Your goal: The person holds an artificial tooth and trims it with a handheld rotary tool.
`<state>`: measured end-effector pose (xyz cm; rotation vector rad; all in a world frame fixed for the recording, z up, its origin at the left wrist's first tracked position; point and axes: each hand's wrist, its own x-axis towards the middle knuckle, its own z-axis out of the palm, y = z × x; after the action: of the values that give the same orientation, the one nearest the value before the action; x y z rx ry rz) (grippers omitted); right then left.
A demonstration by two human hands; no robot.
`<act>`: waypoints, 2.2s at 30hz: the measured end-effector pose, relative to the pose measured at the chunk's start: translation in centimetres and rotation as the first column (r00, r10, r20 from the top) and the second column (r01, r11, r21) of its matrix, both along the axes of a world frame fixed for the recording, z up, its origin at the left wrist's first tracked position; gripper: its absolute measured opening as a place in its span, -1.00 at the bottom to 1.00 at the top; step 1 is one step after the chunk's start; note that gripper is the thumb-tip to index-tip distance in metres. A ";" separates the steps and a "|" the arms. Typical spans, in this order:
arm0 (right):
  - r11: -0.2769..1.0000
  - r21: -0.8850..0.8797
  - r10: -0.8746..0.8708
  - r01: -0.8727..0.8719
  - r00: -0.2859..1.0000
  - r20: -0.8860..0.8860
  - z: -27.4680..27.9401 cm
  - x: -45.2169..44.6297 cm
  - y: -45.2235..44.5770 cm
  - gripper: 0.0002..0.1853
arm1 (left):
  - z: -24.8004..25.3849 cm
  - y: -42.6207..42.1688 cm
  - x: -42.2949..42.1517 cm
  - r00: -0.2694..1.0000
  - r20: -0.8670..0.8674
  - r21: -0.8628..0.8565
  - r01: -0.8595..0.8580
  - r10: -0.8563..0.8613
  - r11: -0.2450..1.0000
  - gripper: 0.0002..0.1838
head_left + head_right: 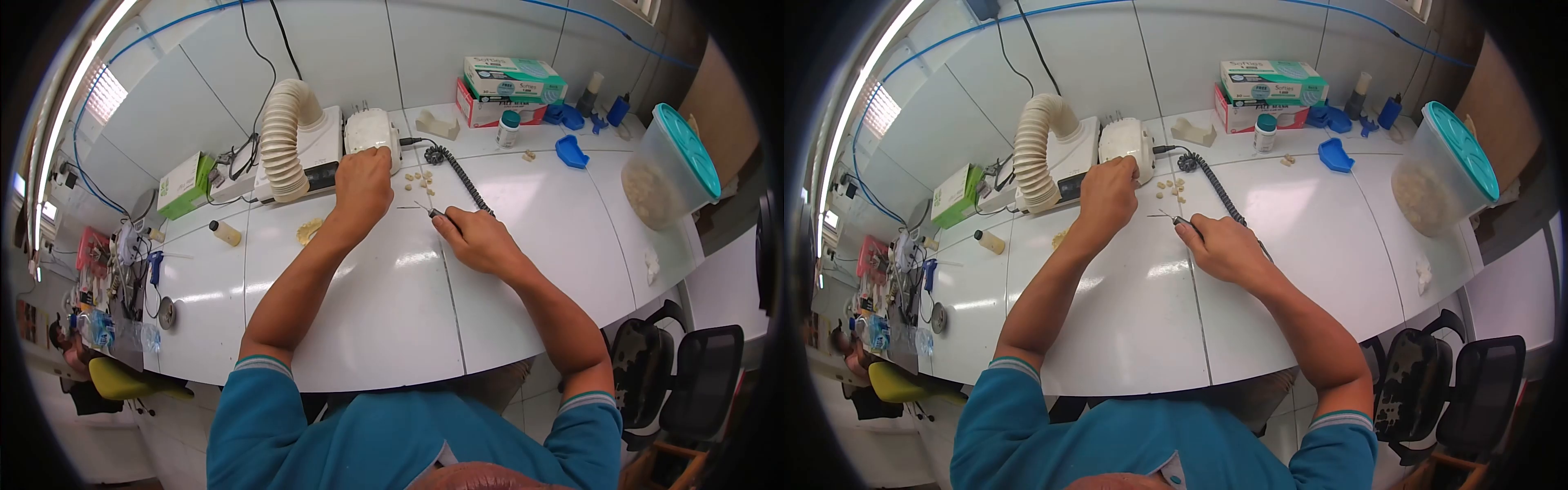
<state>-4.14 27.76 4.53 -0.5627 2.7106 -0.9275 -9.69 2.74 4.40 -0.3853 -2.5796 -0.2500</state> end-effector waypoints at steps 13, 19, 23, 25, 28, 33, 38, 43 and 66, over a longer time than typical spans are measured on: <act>1.000 0.004 -0.012 0.012 1.000 0.016 0.5 0.1 -0.1 -0.45 | 1.8 -0.1 7.7 0.948 0.055 0.614 0.215 -0.312 0.760 -0.83; 0.998 0.066 -0.002 0.002 1.000 -0.001 0.3 0.0 -0.3 -0.50 | -3.4 -2.9 11.5 0.819 0.414 0.812 -0.135 -0.397 0.568 -0.88; 0.991 0.116 0.078 -0.070 0.995 -0.066 0.1 0.8 -0.9 -0.55 | -5.2 -3.1 11.5 0.808 0.387 0.880 -0.180 -0.444 0.440 -0.87; 0.985 0.121 0.136 -0.121 0.983 -0.126 0.0 1.7 -1.5 -0.59 | -5.0 -3.1 11.5 0.818 0.375 0.875 -0.157 -0.437 0.457 -0.84; 0.973 0.134 0.210 -0.190 0.965 -0.155 -0.6 2.3 -2.1 -0.60 | -4.7 -3.4 11.9 0.799 0.373 0.876 -0.136 -0.472 0.462 -0.87; 0.959 0.149 0.259 -0.240 0.958 -0.126 -0.4 2.7 -2.6 -0.60 | -5.1 -3.7 11.7 0.792 0.345 0.897 -0.120 -0.504 0.426 -0.83; 0.953 0.164 0.275 -0.254 0.954 -0.120 -0.4 2.8 -2.7 -0.61 | -4.5 -3.6 11.8 0.779 0.355 0.900 -0.134 -0.517 0.416 -0.80; 0.957 0.148 0.271 -0.251 0.953 -0.137 -0.6 3.0 -3.0 -0.61 | -4.7 -3.6 11.8 0.799 0.307 0.899 -0.065 -0.518 0.433 -0.76; 0.957 0.191 0.246 -0.216 0.958 -0.149 -0.8 3.2 -3.3 -0.61 | -4.6 -3.4 12.0 0.765 0.401 0.895 -0.209 -0.504 0.394 -0.76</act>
<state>-0.95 24.41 3.74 -0.9389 2.7570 -0.6020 2.27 -0.66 -0.19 -0.0981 -2.4330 -2.1310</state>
